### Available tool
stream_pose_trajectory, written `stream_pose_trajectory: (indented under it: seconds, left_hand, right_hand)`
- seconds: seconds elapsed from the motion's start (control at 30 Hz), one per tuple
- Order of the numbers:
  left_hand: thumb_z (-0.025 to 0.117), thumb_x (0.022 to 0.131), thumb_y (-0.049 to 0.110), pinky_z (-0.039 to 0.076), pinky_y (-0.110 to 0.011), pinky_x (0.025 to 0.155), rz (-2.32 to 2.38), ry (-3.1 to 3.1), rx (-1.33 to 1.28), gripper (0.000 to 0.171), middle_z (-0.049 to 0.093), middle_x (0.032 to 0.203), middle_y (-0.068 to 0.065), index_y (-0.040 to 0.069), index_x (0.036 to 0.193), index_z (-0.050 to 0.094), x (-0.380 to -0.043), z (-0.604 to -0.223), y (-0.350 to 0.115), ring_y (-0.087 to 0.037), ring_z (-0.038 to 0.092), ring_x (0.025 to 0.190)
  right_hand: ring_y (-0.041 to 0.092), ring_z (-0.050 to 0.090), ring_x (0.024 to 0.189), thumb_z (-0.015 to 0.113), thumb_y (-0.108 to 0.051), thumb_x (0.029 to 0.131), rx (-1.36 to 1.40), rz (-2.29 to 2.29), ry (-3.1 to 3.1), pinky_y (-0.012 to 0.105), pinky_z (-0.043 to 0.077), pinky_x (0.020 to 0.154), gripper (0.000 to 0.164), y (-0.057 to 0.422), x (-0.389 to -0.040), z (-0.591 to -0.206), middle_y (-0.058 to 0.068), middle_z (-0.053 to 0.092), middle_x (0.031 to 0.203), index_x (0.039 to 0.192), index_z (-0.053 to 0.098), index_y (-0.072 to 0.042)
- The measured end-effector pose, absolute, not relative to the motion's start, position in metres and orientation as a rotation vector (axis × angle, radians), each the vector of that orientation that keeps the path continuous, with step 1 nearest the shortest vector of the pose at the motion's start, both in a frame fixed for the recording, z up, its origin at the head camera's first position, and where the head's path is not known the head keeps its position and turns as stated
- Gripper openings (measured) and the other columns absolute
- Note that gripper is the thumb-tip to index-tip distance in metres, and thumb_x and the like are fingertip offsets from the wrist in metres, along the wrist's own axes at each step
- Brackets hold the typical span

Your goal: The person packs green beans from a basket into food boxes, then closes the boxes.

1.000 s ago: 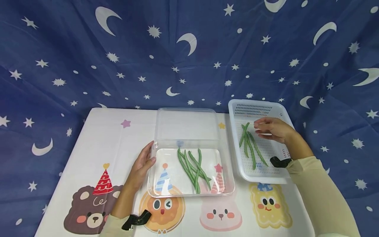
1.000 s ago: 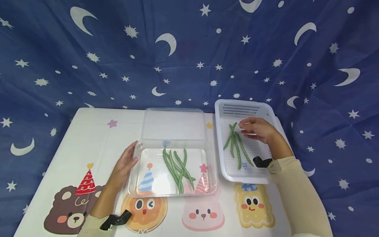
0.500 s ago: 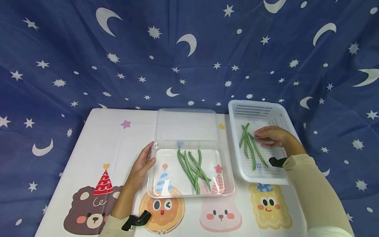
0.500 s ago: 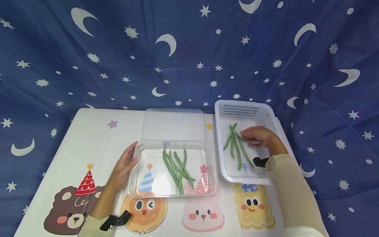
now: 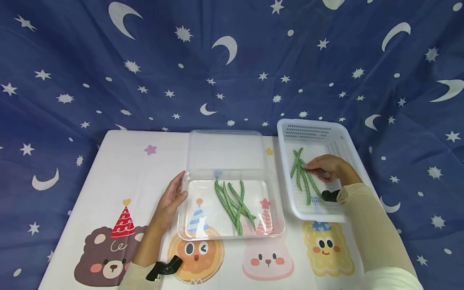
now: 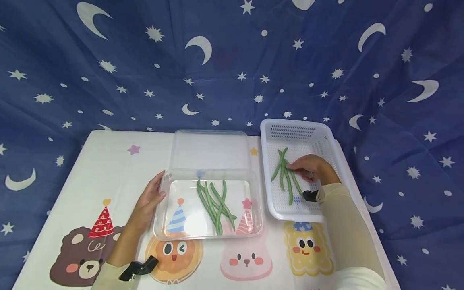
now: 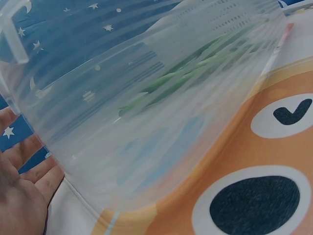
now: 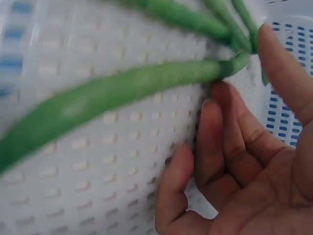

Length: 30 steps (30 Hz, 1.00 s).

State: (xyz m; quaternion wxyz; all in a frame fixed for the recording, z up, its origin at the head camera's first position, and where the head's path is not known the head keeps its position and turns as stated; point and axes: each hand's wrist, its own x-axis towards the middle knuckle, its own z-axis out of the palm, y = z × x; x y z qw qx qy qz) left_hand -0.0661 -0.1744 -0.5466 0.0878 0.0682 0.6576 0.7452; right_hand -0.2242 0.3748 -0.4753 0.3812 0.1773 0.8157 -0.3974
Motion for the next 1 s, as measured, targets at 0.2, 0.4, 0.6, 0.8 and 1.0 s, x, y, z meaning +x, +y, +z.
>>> stream_pose_trajectory:
  seconds: [0.2,0.4,0.6,0.8,1.0]
  left_hand:
    - [0.050,0.106,0.017,0.032,-0.008,0.112,2.212,1.964,0.194,0.066,0.013,0.173,-0.004,0.021,0.164,0.019,-0.068,-0.546,-0.176,-0.030,0.011,0.160]
    - [0.049,0.106,0.015,0.033,-0.009,0.111,2.216,1.973,0.200,0.065,0.015,0.173,-0.006,0.021,0.164,0.021,-0.070,-0.548,-0.177,-0.032,0.014,0.159]
    - [0.049,0.106,0.016,0.033,-0.008,0.111,2.213,1.983,0.195,0.064,0.014,0.173,-0.009,0.020,0.164,0.021,-0.070,-0.547,-0.178,-0.032,0.014,0.159]
    - [0.049,0.106,0.015,0.032,-0.007,0.111,2.207,1.972,0.199,0.065,0.012,0.173,-0.009,0.019,0.164,0.019,-0.068,-0.546,-0.177,-0.032,0.011,0.159]
    - [0.049,0.106,0.015,0.033,-0.008,0.111,2.222,1.961,0.193,0.064,0.014,0.173,-0.007,0.020,0.164,0.021,-0.067,-0.547,-0.175,-0.033,0.014,0.159]
  right_hand:
    - [0.010,0.053,0.069,0.078,-0.042,0.090,0.496,-1.026,2.104,0.027,0.048,0.066,0.027,0.372,-0.225,-0.478,-0.008,0.064,0.071,0.094,0.067,-0.018]
    - [0.009,0.053,0.068,0.079,-0.040,0.090,0.482,-0.991,2.125,0.027,0.046,0.065,0.025,0.369,-0.228,-0.480,-0.008,0.064,0.069,0.092,0.069,-0.017]
    - [0.009,0.056,0.070,0.080,-0.035,0.089,0.483,-0.952,2.155,0.029,0.047,0.068,0.021,0.363,-0.229,-0.480,-0.008,0.065,0.070,0.091,0.070,-0.016]
    - [0.011,0.057,0.073,0.080,-0.030,0.090,0.516,-0.925,2.160,0.031,0.048,0.070,0.018,0.361,-0.228,-0.479,-0.007,0.066,0.071,0.088,0.070,-0.015]
    - [0.011,0.057,0.075,0.080,-0.031,0.090,0.515,-0.931,2.166,0.032,0.048,0.071,0.019,0.363,-0.224,-0.476,-0.007,0.066,0.072,0.089,0.070,-0.015]
